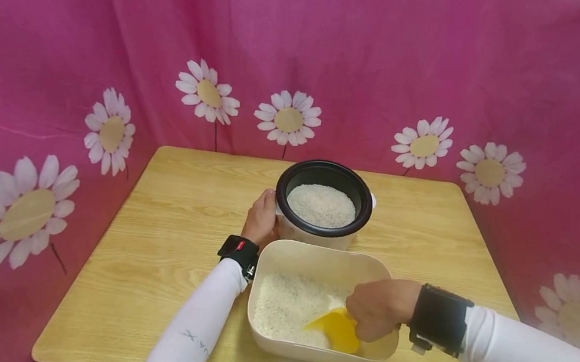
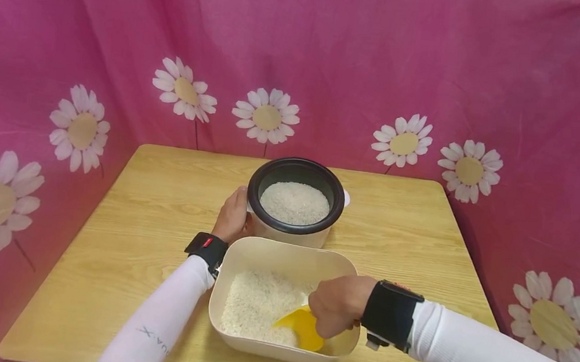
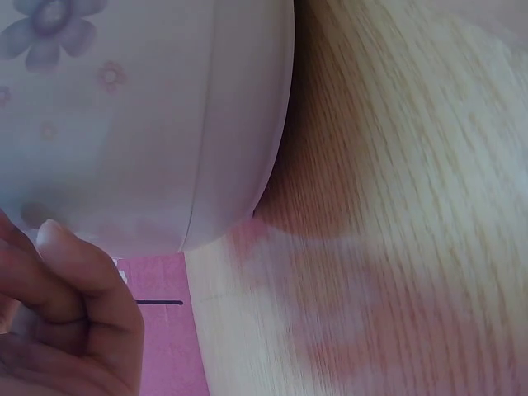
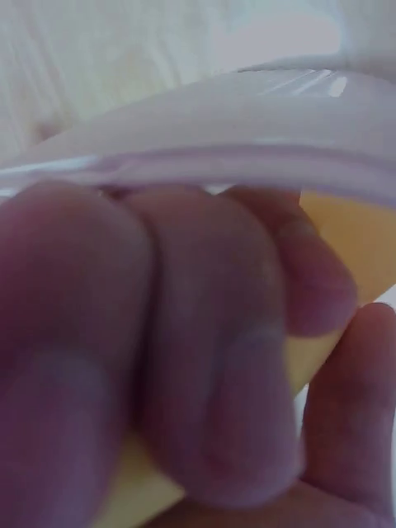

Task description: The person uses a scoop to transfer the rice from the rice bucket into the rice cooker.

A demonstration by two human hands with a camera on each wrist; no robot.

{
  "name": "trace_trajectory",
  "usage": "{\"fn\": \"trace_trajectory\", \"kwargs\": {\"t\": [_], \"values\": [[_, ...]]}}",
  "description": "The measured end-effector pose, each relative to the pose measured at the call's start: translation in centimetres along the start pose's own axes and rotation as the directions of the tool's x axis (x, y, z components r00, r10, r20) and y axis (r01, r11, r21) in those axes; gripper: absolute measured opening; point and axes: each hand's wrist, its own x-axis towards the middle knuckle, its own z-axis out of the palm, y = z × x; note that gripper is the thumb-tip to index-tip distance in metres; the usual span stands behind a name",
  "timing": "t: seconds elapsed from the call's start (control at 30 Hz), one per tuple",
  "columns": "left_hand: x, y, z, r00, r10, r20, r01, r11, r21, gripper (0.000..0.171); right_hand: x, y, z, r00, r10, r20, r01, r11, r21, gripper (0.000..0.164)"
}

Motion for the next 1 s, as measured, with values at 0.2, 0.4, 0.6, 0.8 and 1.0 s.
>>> {"fn": "trace_trajectory", "kwargs": {"t": [0.2,0.4,0.6,0.8,1.0], "values": [[0.0,0.2,0.0,1.0,0.004,-0.014,-0.004,1.0,-0.005,0.051,0.3,-0.2,0.0,1.0,0.015,0.013,-0.015,0.999,0.035,0.008],[0.0,0.0,0.0,1.0,0.005,-0.01,-0.005,1.0,-0.003,0.049,0.7,-0.4,0.6,0.999,-0.033,-0.037,0.034,0.999,0.031,0.014],[0.1,-0.1,0.1,1.0,-0.002,-0.018,0.002,1.0,0.018,0.05,1.2,-0.4,1.3,0.998,-0.032,-0.055,0.037,0.996,0.084,0.024],[0.2,-0.1,0.2,0.999,-0.01,-0.044,0.012,0.999,0.034,0.054,1.6,-0.1,1.6,0.998,-0.04,-0.051,0.048,0.988,0.15,0.023],[0.3,-0.1,0.3,0.999,-0.016,-0.052,0.018,0.999,0.045,0.057,2.0,-0.4,1.2,0.998,-0.065,-0.022,0.067,0.983,0.168,0.023]]}}
